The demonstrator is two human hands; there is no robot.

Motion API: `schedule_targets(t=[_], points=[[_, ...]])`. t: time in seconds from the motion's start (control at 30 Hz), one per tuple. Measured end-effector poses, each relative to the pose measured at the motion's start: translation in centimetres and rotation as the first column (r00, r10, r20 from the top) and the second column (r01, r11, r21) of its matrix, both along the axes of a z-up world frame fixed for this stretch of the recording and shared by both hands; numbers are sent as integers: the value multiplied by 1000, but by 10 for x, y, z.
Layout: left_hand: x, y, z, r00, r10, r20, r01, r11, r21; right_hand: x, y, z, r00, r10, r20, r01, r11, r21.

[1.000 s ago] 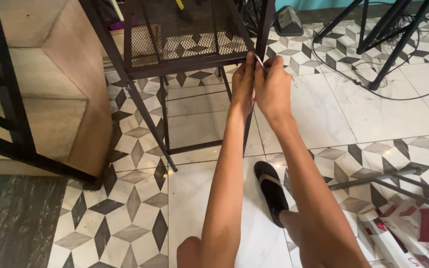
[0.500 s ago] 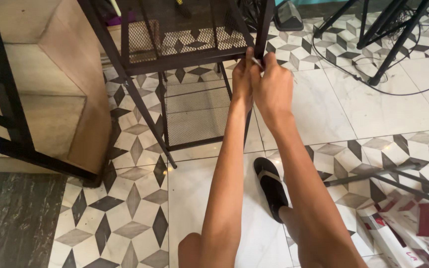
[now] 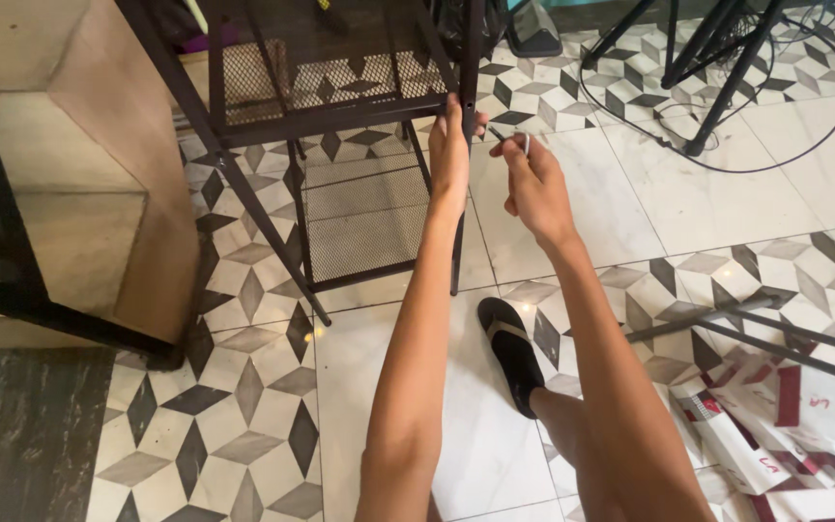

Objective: The person assembles a black metal mesh shelving unit. They position the mesh shelves and use a small tool to tighten screws at the joints of the frame.

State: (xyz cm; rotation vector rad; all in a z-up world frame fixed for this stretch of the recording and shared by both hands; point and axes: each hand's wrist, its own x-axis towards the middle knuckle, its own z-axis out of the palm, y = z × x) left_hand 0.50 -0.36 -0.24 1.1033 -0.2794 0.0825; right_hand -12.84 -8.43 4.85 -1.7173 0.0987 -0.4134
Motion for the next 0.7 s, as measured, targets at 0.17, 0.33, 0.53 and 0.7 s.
schedule_targets(t=[0.17, 0.33, 0.53, 0.7], points=[[-9, 2, -12, 994, 100, 46, -102, 994, 46, -10, -5, -9, 982, 185, -28, -174, 955, 241], [-23, -1, -27, 952, 276, 131, -296, 940, 170, -19, -7, -16, 978, 207, -23, -193, 941, 279], [-110, -14, -30, 913, 393, 113, -403, 912, 83, -47, -24, -14, 986, 159, -38, -144, 953, 268], [-172, -76, -1, 976, -176, 132, 180, 983, -23, -114, -75, 5, 999, -21, -28, 27, 979, 204]])
